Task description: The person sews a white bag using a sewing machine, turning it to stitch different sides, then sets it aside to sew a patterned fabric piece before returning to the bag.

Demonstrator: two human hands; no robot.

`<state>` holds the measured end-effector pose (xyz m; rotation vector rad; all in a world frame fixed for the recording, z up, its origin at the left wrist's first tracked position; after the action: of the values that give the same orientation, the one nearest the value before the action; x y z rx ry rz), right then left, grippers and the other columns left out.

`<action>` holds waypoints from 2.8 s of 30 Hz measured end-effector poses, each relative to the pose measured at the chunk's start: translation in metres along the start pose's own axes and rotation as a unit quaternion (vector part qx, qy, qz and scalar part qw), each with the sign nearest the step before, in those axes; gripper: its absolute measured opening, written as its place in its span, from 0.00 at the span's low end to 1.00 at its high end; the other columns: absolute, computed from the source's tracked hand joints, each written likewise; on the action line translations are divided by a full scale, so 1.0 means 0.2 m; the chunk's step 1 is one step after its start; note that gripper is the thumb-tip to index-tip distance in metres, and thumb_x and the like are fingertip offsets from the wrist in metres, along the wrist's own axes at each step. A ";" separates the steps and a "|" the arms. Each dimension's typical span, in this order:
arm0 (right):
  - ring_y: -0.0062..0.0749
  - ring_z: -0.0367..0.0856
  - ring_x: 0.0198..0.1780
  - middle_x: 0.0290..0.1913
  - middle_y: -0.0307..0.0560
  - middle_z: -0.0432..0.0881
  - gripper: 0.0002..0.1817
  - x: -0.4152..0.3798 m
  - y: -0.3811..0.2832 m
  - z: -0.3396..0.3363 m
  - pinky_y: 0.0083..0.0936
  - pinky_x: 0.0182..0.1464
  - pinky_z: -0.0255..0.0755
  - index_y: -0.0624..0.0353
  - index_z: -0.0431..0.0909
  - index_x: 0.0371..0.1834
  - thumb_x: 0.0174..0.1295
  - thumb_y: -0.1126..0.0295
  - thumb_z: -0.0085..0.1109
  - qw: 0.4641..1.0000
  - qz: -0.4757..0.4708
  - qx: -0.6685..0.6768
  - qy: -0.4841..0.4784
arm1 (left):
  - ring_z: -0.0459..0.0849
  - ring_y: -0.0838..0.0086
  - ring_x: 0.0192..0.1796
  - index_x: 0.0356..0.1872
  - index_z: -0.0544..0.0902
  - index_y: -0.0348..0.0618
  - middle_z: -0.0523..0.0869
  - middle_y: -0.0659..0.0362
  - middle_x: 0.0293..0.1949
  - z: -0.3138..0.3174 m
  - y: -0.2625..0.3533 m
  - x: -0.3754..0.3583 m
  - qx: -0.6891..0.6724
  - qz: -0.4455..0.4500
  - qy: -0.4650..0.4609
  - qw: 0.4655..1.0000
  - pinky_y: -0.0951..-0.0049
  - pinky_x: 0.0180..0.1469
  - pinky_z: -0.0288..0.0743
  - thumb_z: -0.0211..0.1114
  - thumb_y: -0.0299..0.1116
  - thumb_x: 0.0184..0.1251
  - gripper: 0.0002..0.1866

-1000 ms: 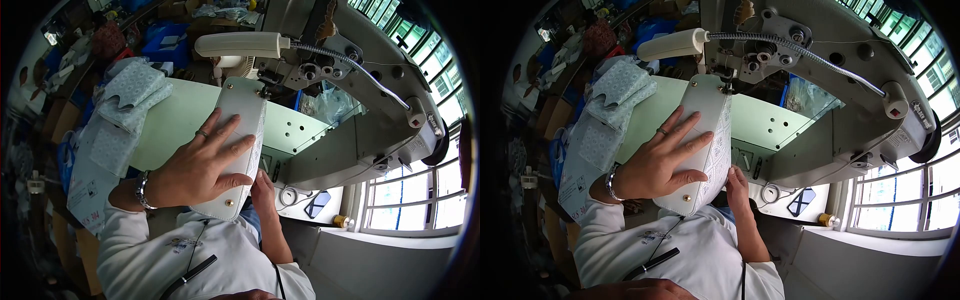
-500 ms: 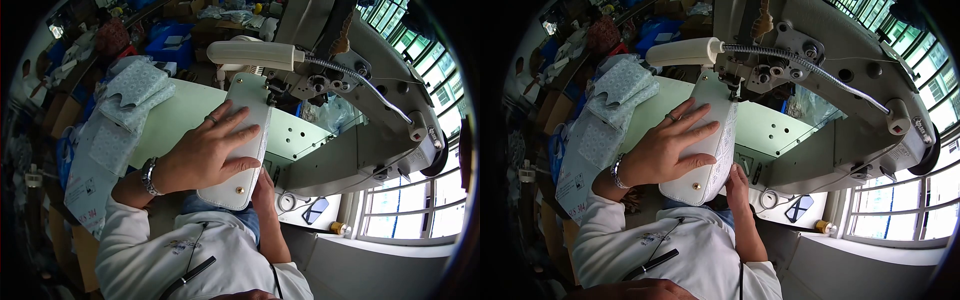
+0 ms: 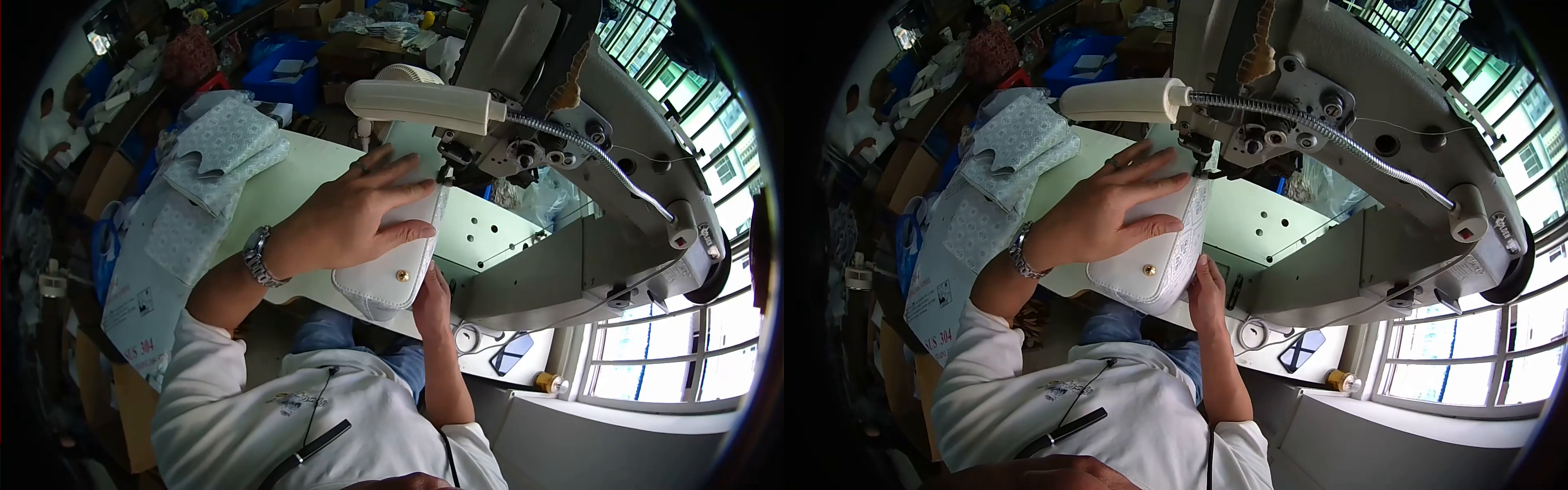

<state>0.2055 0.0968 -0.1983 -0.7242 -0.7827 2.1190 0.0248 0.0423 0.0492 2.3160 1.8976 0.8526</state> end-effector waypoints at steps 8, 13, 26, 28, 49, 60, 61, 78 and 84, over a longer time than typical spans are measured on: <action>0.26 0.84 0.50 0.54 0.48 0.87 0.27 -0.13 -0.34 0.04 0.26 0.51 0.78 0.68 0.78 0.70 0.85 0.53 0.55 0.916 -0.207 -0.337 0.071 | 0.67 0.42 0.82 0.69 0.86 0.52 0.79 0.49 0.76 0.02 -0.06 0.09 0.000 0.017 0.007 1.000 0.48 0.79 0.69 0.75 0.54 0.71 0.30; 0.19 0.74 0.25 0.28 0.41 0.80 0.25 -0.75 -1.28 0.20 0.18 0.28 0.64 0.68 0.81 0.60 0.86 0.52 0.52 0.621 -0.621 -0.451 0.159 | 0.64 0.41 0.83 0.68 0.87 0.52 0.77 0.47 0.77 0.02 -0.07 0.10 -0.016 0.012 -0.001 1.000 0.47 0.79 0.69 0.74 0.57 0.71 0.30; 0.24 0.87 0.38 0.43 0.44 0.92 0.26 -0.83 -2.98 -0.42 0.25 0.42 0.80 0.51 0.85 0.71 0.84 0.46 0.53 0.509 -0.457 -0.620 0.385 | 0.89 0.46 0.64 0.67 0.89 0.55 0.76 0.37 0.76 0.00 -0.09 0.10 -0.024 -0.034 0.016 0.999 0.60 0.64 0.84 0.80 0.56 0.64 0.32; 0.28 0.92 0.46 0.49 0.46 0.93 0.27 -0.82 -2.80 -0.35 0.28 0.48 0.86 0.50 0.85 0.70 0.84 0.45 0.51 0.505 -0.485 -0.591 0.401 | 0.87 0.44 0.65 0.65 0.89 0.52 0.78 0.32 0.72 0.00 -0.09 0.09 -0.056 -0.030 0.017 0.998 0.56 0.67 0.82 0.77 0.62 0.65 0.34; 0.40 0.93 0.51 0.53 0.57 0.88 0.28 -0.86 -2.36 -0.57 0.37 0.54 0.93 0.61 0.77 0.66 0.87 0.46 0.45 0.459 -0.585 -0.471 0.474 | 0.86 0.45 0.67 0.63 0.91 0.49 0.77 0.31 0.72 0.00 -0.12 0.09 -0.071 0.010 0.041 0.997 0.58 0.69 0.80 0.80 0.60 0.62 0.34; 0.47 0.75 0.76 0.71 0.59 0.80 0.42 -0.77 -2.15 -0.74 0.49 0.80 0.67 0.63 0.70 0.79 0.82 0.34 0.45 0.612 -0.562 -0.357 0.427 | 0.86 0.49 0.68 0.65 0.90 0.54 0.77 0.38 0.75 0.00 -0.11 0.09 -0.060 -0.021 0.025 0.998 0.61 0.65 0.84 0.85 0.55 0.57 0.34; 0.47 0.75 0.76 0.71 0.59 0.80 0.42 -0.77 -2.14 -0.71 0.49 0.80 0.67 0.63 0.70 0.79 0.82 0.34 0.45 0.613 -0.563 -0.356 0.425 | 0.87 0.48 0.68 0.65 0.90 0.54 0.77 0.37 0.75 -0.01 -0.11 0.10 -0.060 -0.020 0.019 0.998 0.60 0.65 0.84 0.84 0.55 0.58 0.34; 0.38 0.90 0.60 0.61 0.50 0.90 0.31 -0.83 -2.84 -0.42 0.32 0.58 0.84 0.53 0.83 0.73 0.82 0.40 0.54 0.515 -0.530 -0.541 0.401 | 0.93 0.57 0.51 0.59 0.86 0.45 0.92 0.49 0.49 0.04 -0.41 0.48 0.132 0.067 0.109 0.983 0.55 0.53 0.87 0.63 0.48 0.80 0.20; 0.48 0.93 0.54 0.60 0.58 0.89 0.34 -0.85 -2.58 -0.29 0.43 0.50 0.92 0.59 0.74 0.74 0.84 0.40 0.44 0.474 -0.475 -0.536 0.512 | 0.87 0.57 0.62 0.69 0.78 0.37 0.86 0.46 0.62 0.34 -0.68 0.80 0.050 0.061 0.014 0.997 0.59 0.65 0.80 0.59 0.42 0.80 0.25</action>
<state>0.5730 0.2536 0.1751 -1.4382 -1.2432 -0.2225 -0.0517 0.2441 0.0059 2.5141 1.8662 0.8220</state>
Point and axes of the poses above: each hand's wrist, its own x-axis towards the middle knuckle, its own z-axis out of the palm, y = z × x, the point moved 4 cm from there along x, towards the middle knuckle
